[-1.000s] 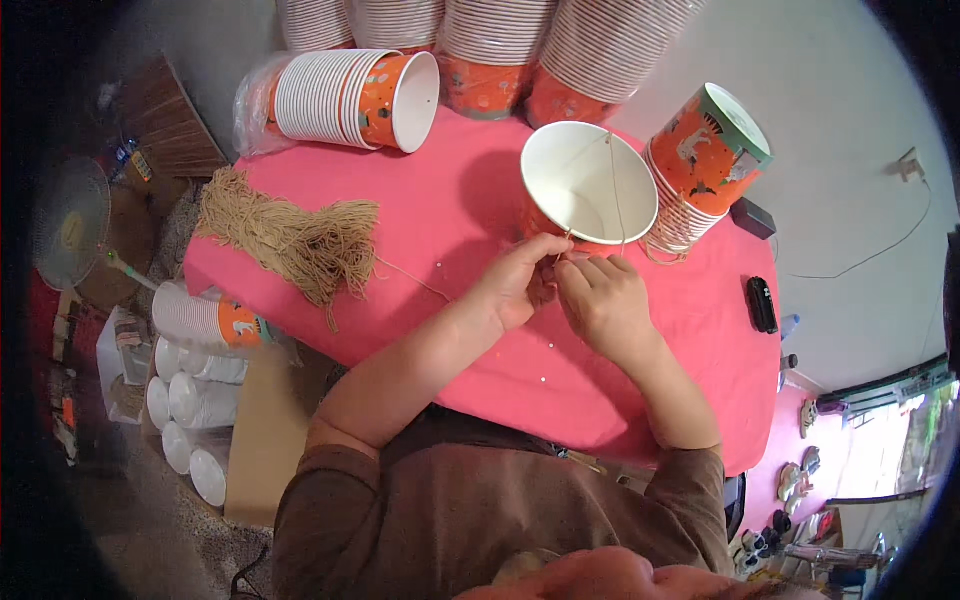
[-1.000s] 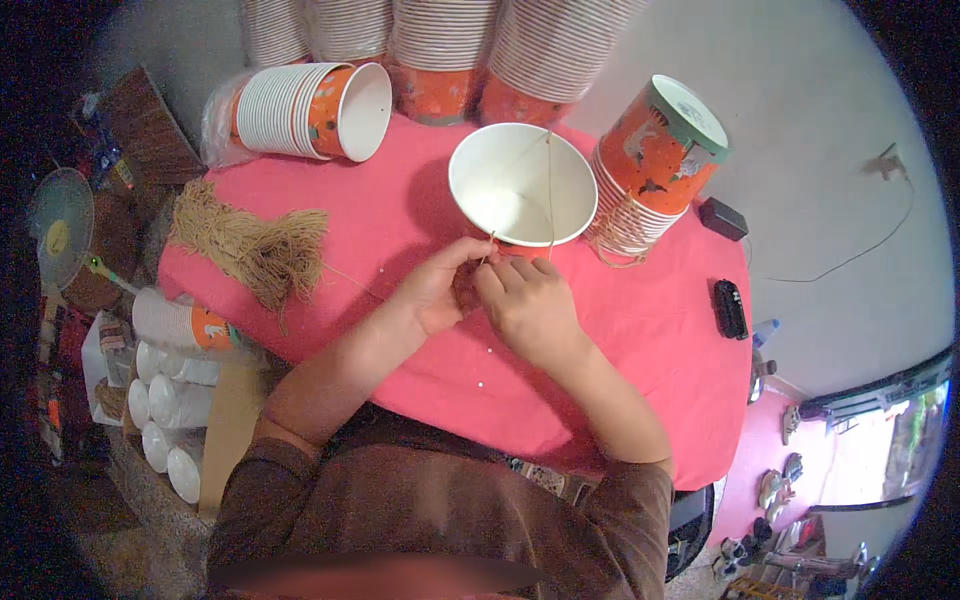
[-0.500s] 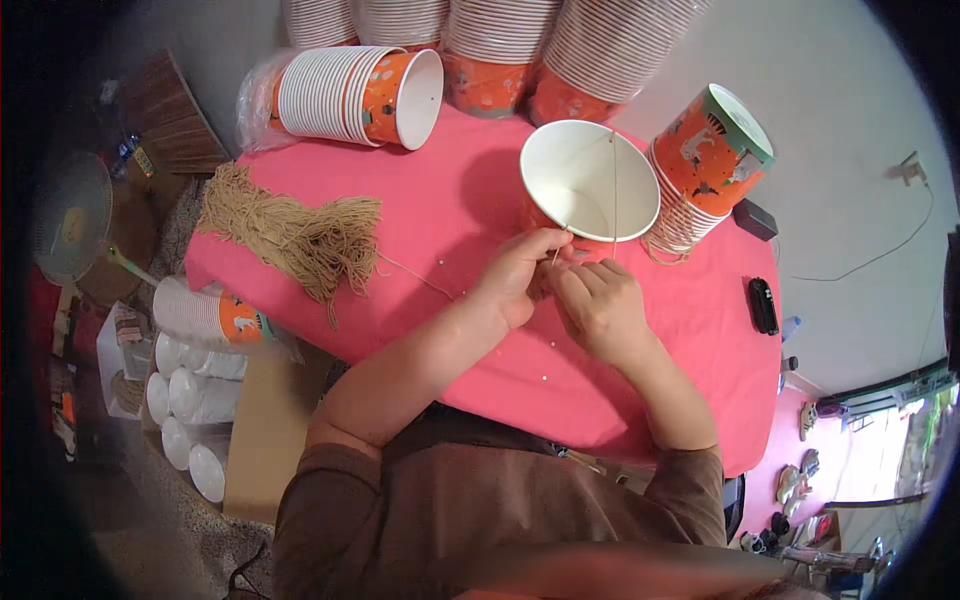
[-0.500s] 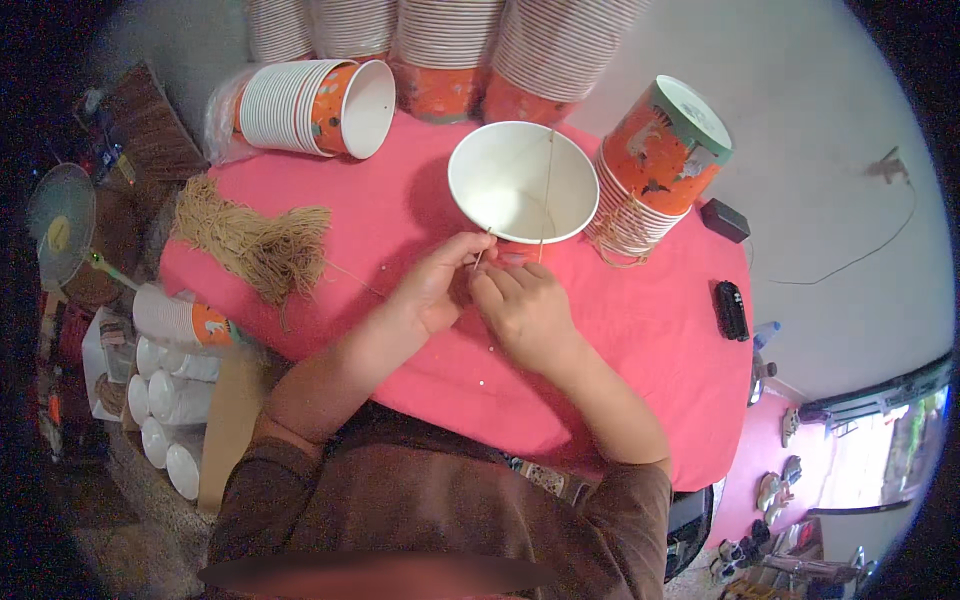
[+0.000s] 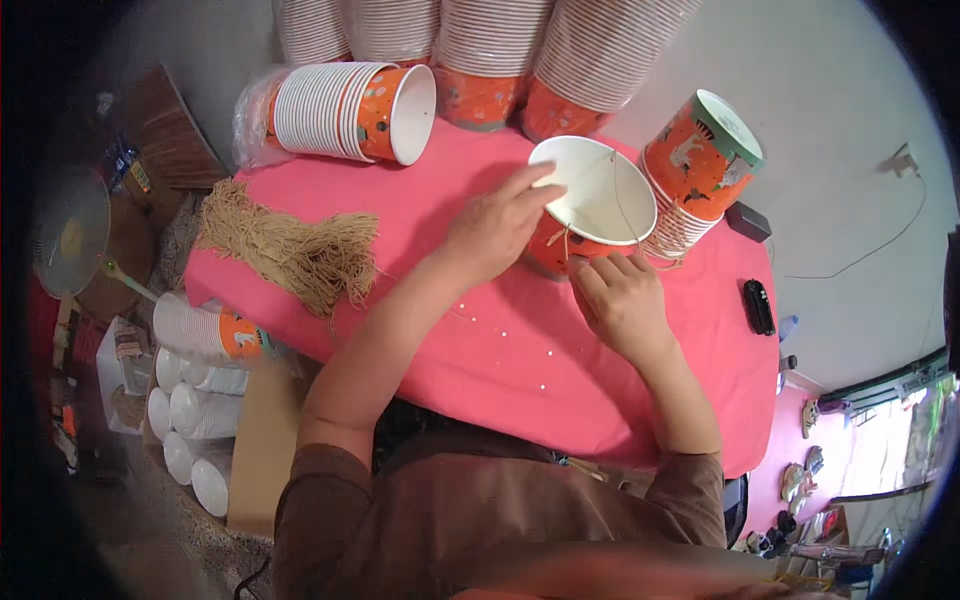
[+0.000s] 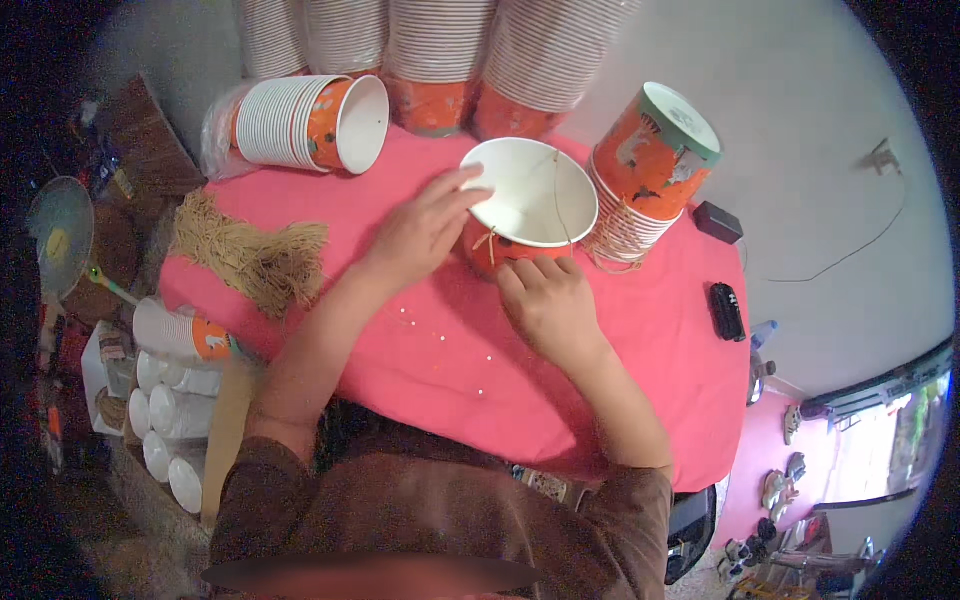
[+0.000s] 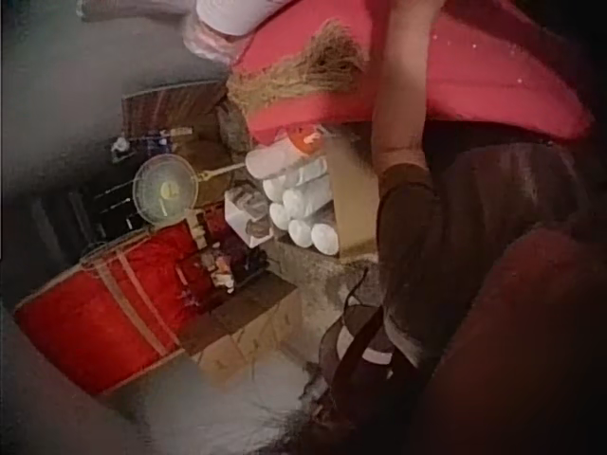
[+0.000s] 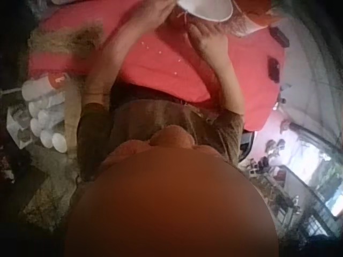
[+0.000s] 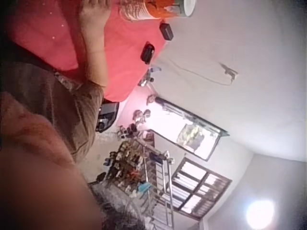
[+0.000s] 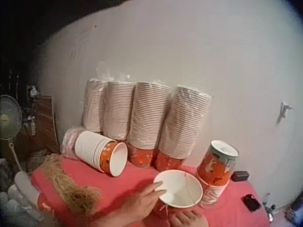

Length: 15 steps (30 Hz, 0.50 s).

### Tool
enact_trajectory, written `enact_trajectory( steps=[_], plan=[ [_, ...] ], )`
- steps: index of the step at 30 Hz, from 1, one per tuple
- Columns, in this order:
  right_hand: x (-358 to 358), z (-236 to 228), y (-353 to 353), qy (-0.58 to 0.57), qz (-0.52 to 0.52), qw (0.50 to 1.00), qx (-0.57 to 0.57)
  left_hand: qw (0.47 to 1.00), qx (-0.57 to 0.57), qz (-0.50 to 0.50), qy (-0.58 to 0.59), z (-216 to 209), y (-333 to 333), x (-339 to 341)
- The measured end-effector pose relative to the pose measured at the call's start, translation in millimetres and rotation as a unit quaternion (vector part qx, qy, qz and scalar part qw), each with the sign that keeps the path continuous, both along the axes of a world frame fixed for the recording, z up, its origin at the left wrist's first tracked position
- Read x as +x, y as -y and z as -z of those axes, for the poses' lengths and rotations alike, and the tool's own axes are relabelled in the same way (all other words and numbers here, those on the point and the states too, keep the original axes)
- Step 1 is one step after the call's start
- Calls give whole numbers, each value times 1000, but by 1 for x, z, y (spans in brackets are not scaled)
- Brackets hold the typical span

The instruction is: Attaching thin string handles to printed paper buckets at a workstation.

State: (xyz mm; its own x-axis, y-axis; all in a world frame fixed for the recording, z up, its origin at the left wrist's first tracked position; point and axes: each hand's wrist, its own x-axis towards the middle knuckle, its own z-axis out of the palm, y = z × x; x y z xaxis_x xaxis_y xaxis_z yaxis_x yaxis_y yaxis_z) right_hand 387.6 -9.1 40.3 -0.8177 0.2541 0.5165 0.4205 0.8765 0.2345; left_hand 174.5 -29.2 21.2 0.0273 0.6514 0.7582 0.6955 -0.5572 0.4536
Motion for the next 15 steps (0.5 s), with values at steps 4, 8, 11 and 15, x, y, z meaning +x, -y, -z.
enact_trajectory(
  steps=[4,8,11,15],
  plan=[
    [6,-1,-7,0,20,1000,-17,993,-72,74,-49,3,-6,-28],
    [17,-15,-20,-61,8,996,-61,990,-34,135,23,-11,3,-44],
    [18,-20,-23,-101,-17,991,-91,964,-91,188,166,-10,10,-54],
    [18,-29,-19,-77,-45,993,-76,943,-105,170,267,-9,16,-75]
  ],
)
